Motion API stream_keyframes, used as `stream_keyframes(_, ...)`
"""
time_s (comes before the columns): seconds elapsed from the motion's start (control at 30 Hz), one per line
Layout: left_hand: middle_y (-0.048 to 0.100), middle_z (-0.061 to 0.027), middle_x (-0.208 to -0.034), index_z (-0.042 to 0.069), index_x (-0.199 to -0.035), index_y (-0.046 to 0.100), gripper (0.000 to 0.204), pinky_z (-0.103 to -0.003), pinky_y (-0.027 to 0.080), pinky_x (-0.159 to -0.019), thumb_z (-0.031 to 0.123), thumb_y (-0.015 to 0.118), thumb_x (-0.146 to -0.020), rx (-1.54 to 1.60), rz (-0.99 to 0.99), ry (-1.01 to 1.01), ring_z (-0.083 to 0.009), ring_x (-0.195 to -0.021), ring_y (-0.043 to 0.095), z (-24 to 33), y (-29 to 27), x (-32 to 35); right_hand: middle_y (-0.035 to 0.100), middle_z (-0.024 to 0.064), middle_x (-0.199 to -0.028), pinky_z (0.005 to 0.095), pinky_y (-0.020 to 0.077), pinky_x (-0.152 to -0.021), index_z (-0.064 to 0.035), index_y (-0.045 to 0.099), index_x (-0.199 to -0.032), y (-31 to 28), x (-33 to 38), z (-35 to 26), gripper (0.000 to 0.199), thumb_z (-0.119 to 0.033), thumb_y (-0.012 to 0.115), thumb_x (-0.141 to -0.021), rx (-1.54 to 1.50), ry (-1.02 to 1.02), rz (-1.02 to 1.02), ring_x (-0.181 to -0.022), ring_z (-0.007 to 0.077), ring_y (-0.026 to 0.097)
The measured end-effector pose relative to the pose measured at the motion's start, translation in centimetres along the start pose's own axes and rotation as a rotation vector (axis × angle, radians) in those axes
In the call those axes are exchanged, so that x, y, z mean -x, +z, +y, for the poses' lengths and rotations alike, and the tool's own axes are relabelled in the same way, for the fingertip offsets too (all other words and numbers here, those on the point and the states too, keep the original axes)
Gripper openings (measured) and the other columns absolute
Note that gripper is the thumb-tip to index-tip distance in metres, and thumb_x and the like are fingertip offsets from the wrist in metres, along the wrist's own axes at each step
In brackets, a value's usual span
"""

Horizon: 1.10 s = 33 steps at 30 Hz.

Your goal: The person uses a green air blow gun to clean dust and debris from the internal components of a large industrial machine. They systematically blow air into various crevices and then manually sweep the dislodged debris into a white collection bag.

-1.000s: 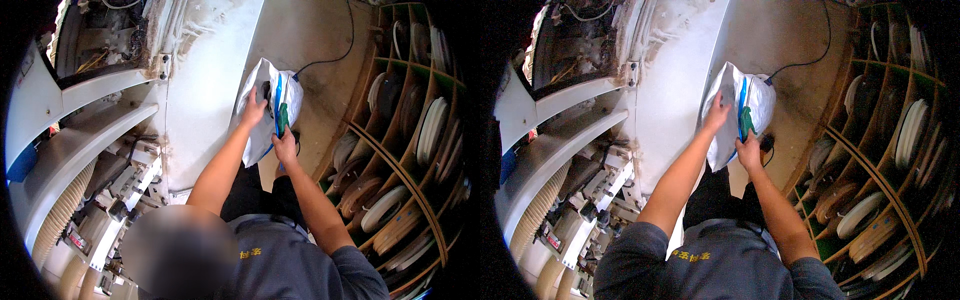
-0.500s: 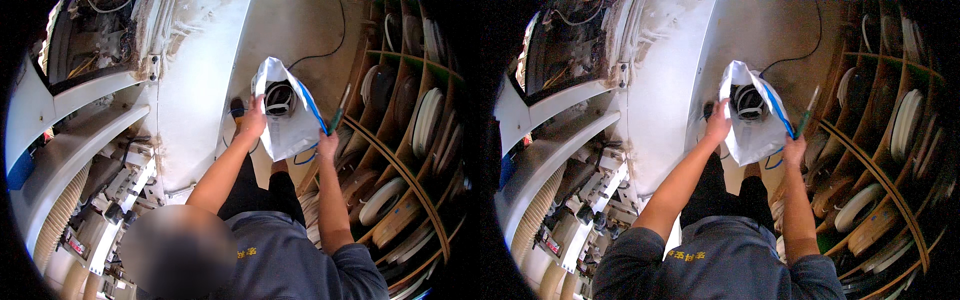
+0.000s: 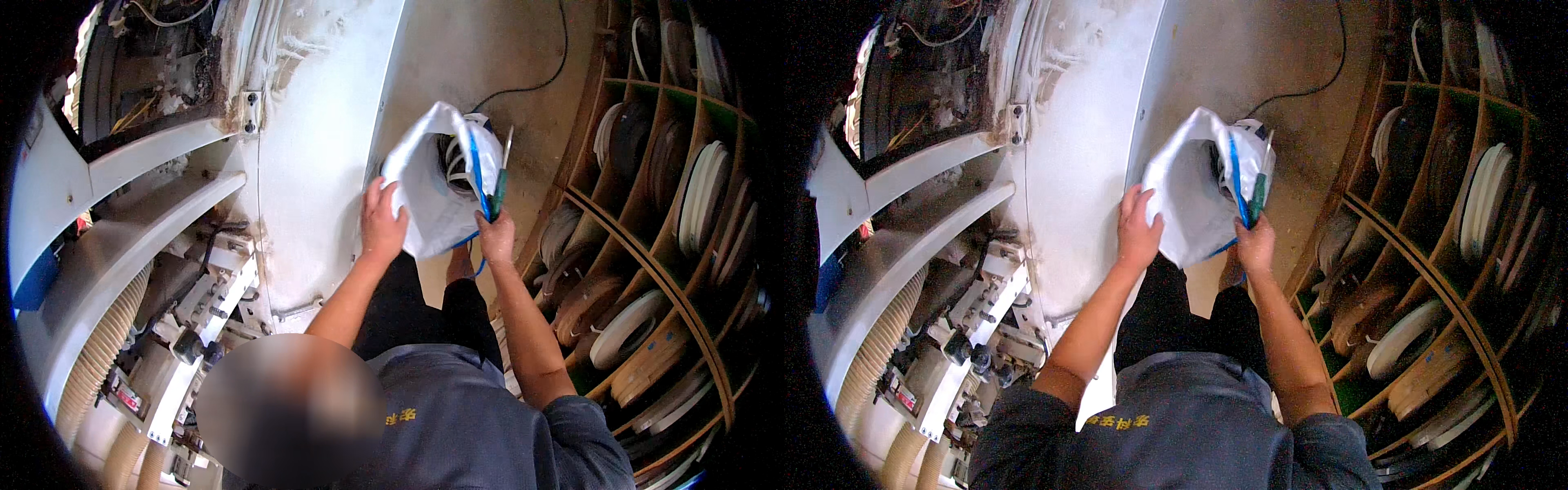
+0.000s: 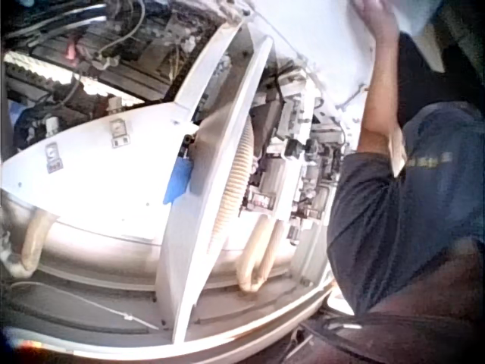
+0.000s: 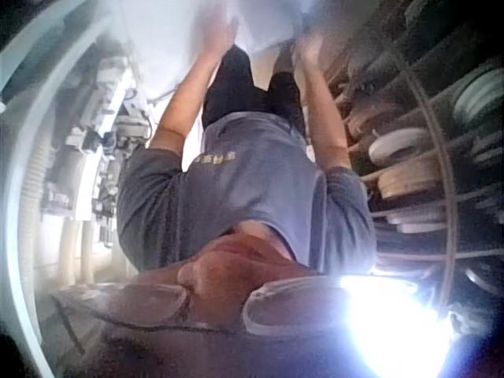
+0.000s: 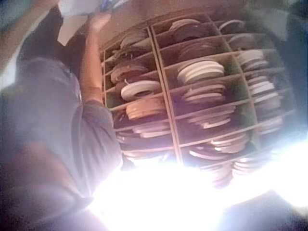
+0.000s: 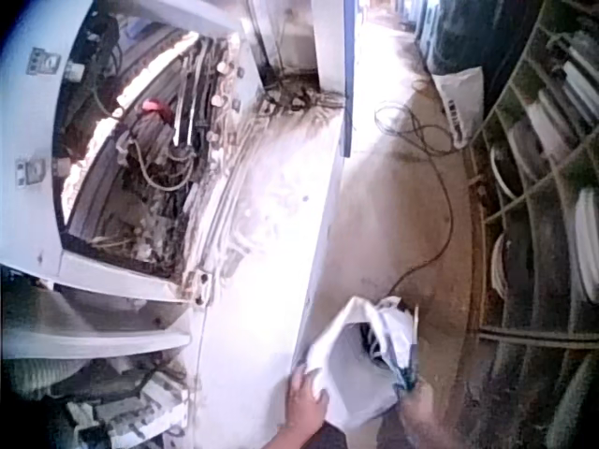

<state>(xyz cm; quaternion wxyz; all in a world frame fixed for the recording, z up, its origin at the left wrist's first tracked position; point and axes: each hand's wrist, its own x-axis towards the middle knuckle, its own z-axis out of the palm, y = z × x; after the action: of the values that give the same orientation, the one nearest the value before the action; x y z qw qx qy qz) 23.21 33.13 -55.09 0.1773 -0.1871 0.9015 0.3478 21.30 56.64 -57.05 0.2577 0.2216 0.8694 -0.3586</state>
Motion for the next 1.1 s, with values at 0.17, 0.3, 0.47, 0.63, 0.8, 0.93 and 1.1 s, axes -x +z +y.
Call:
stream_keyframes(0.17, 0.059, -0.0293, -0.112, -0.006, -0.116, 0.057, 0.069, -0.043, 0.045, -0.092, 0.056, 0.055, -0.085, 0.639, -0.334, -0.319, -0.0413, -0.107, 0.058, -1.3, 10.7, -11.5, 0.061, 0.0260, -0.079, 0.0400, 0.0484, -0.070, 0.0082, 0.055, -0.104, 2.4, 0.1, -2.4, 0.041, -0.018, 0.068, -0.076, -0.042, 0.000, -0.088, -0.075, 0.0379, 0.061)
stream_keyframes(0.3, 0.057, -0.0334, -0.113, -0.011, -0.105, 0.062, 0.078, -0.042, 0.043, -0.096, 0.059, 0.067, -0.071, 0.397, -0.284, -0.349, -0.0410, -0.111, 0.056, 1.5, 9.8, -18.4, 0.056, 0.0179, -0.068, 0.0368, 0.0465, -0.063, 0.0074, 0.053, -0.098, 2.3, 0.2, -5.7, 0.034, -0.015, 0.064, -0.075, -0.131, -0.085, -0.072, -0.063, 0.0250, 0.055)
stream_keyframes(0.47, 0.058, -0.0245, -0.112, -0.003, -0.110, 0.049, 0.033, -0.045, 0.044, -0.089, 0.014, 0.057, -0.082, 0.152, 0.424, 0.253, -0.0377, -0.107, 0.055, 4.2, 2.3, -14.6, 0.056, 0.0184, -0.066, 0.0376, 0.0467, -0.061, 0.0080, 0.053, -0.098, 2.7, -1.0, -6.1, 0.035, -0.015, 0.064, -0.074, -0.217, -0.033, -0.067, -0.061, 0.0264, 0.057)
stream_keyframes(0.63, 0.047, -0.0286, -0.129, 0.000, -0.136, 0.030, 0.068, -0.044, 0.038, -0.100, 0.021, 0.062, -0.079, 0.133, -0.173, -0.131, -0.0416, -0.118, 0.047, -6.9, 8.7, -8.5, 0.060, 0.0236, -0.075, 0.0393, 0.0477, -0.064, 0.0138, 0.050, -0.107, 2.8, 0.7, -6.2, 0.048, -0.016, 0.065, -0.073, -0.228, 0.050, -0.163, -0.069, 0.0296, 0.062)
stream_keyframes(0.8, 0.045, -0.0312, -0.130, 0.001, -0.143, 0.016, 0.084, -0.045, 0.038, -0.101, 0.024, 0.063, -0.077, 0.015, -0.187, -0.332, -0.0417, -0.121, 0.046, -8.0, 8.9, -5.0, 0.059, 0.0234, -0.073, 0.0377, 0.0484, -0.064, 0.0169, 0.047, -0.114, 3.7, 2.3, -4.6, 0.055, -0.016, 0.064, -0.073, -0.141, -0.018, -0.121, -0.067, 0.0293, 0.060)
stream_keyframes(0.93, 0.042, -0.0278, -0.136, 0.004, -0.144, 0.021, 0.075, -0.039, 0.039, -0.101, 0.013, 0.059, -0.080, 0.305, -0.295, -0.319, -0.0385, -0.119, 0.050, -7.6, 7.3, -5.8, 0.060, 0.0230, -0.075, 0.0366, 0.0489, -0.064, 0.0172, 0.046, -0.115, 3.4, 2.9, -7.0, 0.057, -0.017, 0.065, -0.073, -0.104, 0.038, -0.194, -0.068, 0.0282, 0.061)
stream_keyframes(1.1, 0.039, -0.0213, -0.141, 0.007, -0.145, 0.023, 0.074, -0.039, 0.037, -0.104, 0.002, 0.057, -0.079, 0.587, -0.215, -0.074, -0.0324, -0.122, 0.048, -7.4, 10.6, -10.5, 0.060, 0.0167, -0.073, 0.0357, 0.0483, -0.062, 0.0145, 0.048, -0.114, 4.9, 2.7, -5.5, 0.053, -0.015, 0.065, -0.074, -0.137, 0.025, -0.181, -0.063, 0.0223, 0.058)
